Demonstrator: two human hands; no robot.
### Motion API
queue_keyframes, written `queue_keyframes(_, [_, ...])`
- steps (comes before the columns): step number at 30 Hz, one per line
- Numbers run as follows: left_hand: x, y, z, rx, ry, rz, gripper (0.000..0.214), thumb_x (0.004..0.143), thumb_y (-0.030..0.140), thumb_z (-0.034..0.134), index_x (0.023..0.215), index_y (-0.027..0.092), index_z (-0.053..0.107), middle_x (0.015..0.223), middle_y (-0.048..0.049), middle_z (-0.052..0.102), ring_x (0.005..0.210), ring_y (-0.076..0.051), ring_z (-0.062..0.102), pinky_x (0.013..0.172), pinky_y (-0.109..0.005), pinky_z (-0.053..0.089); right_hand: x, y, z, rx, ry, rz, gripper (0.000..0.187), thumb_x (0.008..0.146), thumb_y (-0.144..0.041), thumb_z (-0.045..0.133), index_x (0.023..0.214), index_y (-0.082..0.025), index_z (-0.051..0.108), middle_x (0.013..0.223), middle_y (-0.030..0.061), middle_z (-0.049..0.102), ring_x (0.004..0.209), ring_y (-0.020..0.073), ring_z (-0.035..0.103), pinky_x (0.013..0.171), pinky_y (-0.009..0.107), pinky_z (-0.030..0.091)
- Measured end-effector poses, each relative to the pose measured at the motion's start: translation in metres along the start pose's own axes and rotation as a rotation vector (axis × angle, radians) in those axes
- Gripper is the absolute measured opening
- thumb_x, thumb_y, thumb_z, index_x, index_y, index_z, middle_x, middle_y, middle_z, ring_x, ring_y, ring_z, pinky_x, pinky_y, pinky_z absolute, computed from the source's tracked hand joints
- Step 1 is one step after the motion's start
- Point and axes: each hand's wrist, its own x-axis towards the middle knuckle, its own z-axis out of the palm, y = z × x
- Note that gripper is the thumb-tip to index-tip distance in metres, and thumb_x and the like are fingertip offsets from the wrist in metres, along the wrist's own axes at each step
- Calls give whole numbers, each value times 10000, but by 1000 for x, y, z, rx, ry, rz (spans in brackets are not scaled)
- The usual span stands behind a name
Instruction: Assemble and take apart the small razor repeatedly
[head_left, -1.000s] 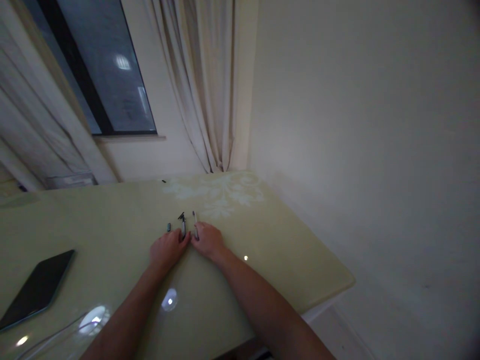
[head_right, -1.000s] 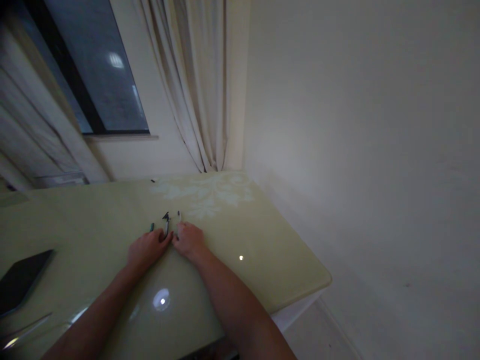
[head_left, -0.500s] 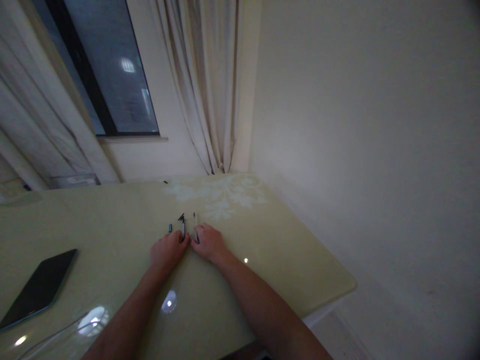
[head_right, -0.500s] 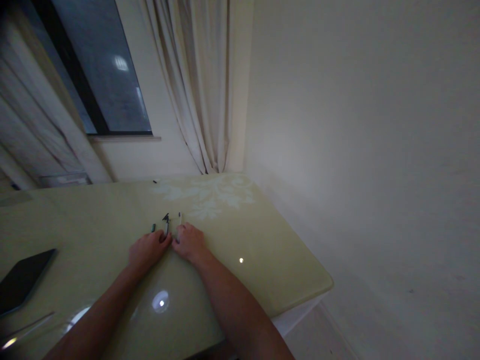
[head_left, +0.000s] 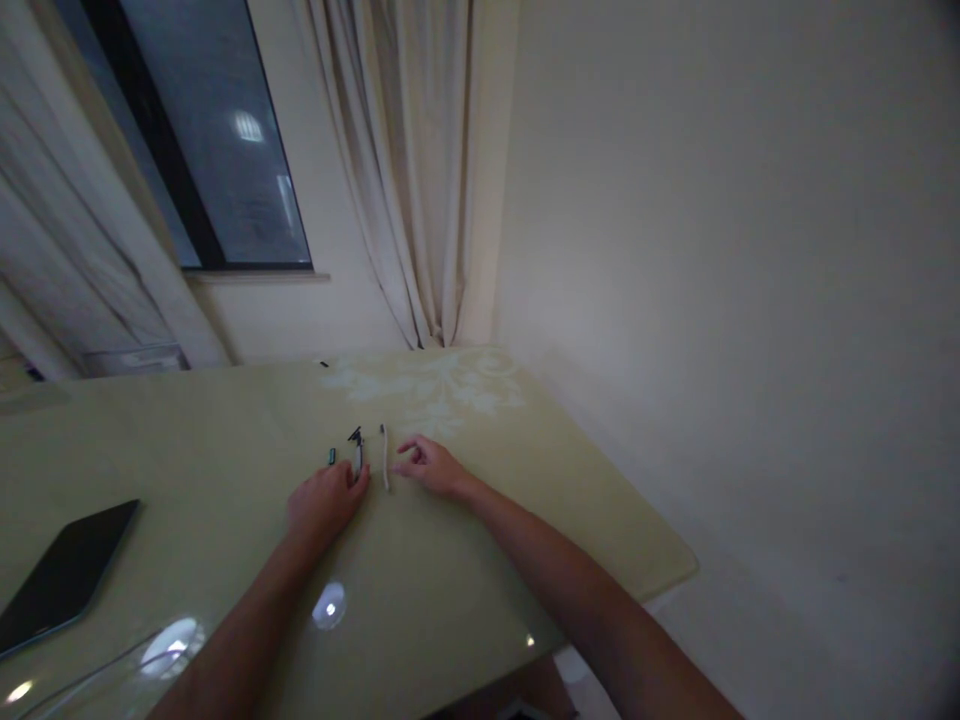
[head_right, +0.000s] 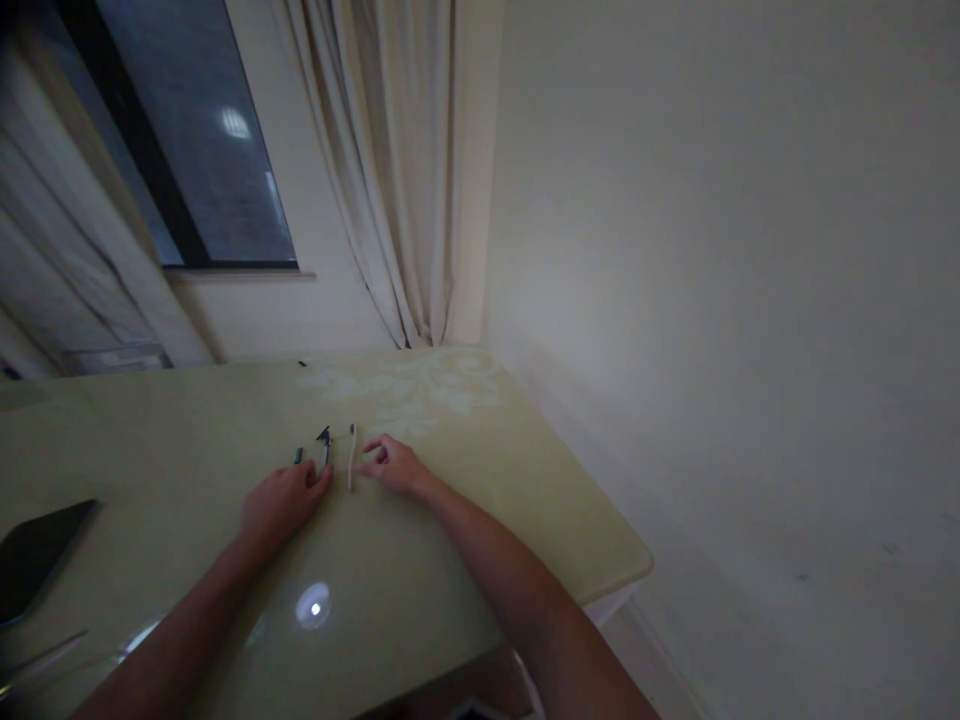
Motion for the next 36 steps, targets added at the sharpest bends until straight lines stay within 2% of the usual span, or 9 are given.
queue_keyframes(2, [-2, -2, -2, -1, 21, 1, 532, 999, 566, 299, 819, 218, 660, 903, -139, 759, 852, -320, 733, 669, -358, 473, -11, 5, -9, 77, 2, -55, 234, 831, -320, 770, 992, -163, 707, 719, -49, 556, 655, 106, 491, 628, 227, 376])
queue_keyframes(4, [-4, -2, -5, 0, 47, 17, 530, 1009, 551, 286, 808, 226, 652, 901, -128, 760, 832, -302, 729, 651, -342, 456, -20, 9, -14, 122, 12, -100, 219, 860, -373, 719, 862, -155, 702, 690, -37, 555, 639, 109, 466, 616, 236, 353])
queue_keyframes(7, [-11, 7, -7, 17, 74, 53, 527, 1022, 531, 278, 812, 228, 654, 903, -120, 766, 823, -290, 729, 651, -335, 446, -28, 8, -16, 119, 17, -115, 381, 871, -495, 669, 686, -165, 627, 603, -46, 472, 594, 107, 396, 584, 252, 300])
queue_keyframes(10, [-18, 22, -7, 46, 67, 90, 532, 1020, 563, 305, 852, 215, 671, 920, -126, 776, 830, -284, 736, 688, -338, 466, -30, 4, -14, 76, 33, -109, 504, 852, -580, 657, 580, -194, 481, 562, -65, 341, 572, 100, 317, 559, 260, 249])
queue_keyframes(14, [-26, 36, -3, 102, 42, 104, 572, 1001, 627, 331, 943, 191, 696, 952, -162, 783, 856, -322, 750, 733, -381, 502, -31, 1, -12, 30, 27, -112, 559, 849, -599, 642, 552, -214, 368, 556, -70, 273, 556, 94, 264, 538, 267, 203])
queue_keyframes(19, [-30, 41, -2, 115, -13, 72, 608, 982, 645, 335, 1003, 177, 724, 981, -207, 778, 935, -383, 752, 754, -432, 526, -30, 1, -10, 16, 74, -135, 574, 865, -570, 620, 557, -227, 278, 560, -71, 224, 546, 90, 223, 537, 274, 177])
queue_keyframes(25, [-23, 44, -2, 66, -38, 28, 645, 974, 646, 326, 972, 163, 754, 970, -220, 772, 940, -401, 747, 772, -467, 535, -26, 2, -12, -23, 129, -140, 555, 872, -559, 599, 568, -232, 270, 569, -67, 227, 558, 94, 232, 545, 279, 183])
queue_keyframes(32, [-23, 41, -2, 74, 12, 49, 672, 993, 661, 280, 951, 179, 748, 901, -198, 766, 879, -361, 754, 769, -437, 537, -27, 4, -14, -61, 139, -165, 537, 863, -533, 590, 552, -230, 274, 554, -62, 225, 551, 100, 236, 543, 277, 183])
queue_keyframes(36, [-19, 33, -5, 35, 5, 33, 646, 1019, 606, 235, 907, 196, 722, 922, -186, 774, 865, -345, 753, 763, -423, 531, -28, 5, -15, -73, 126, -145, 527, 861, -520, 596, 550, -229, 285, 552, -63, 227, 551, 100, 237, 544, 278, 183])
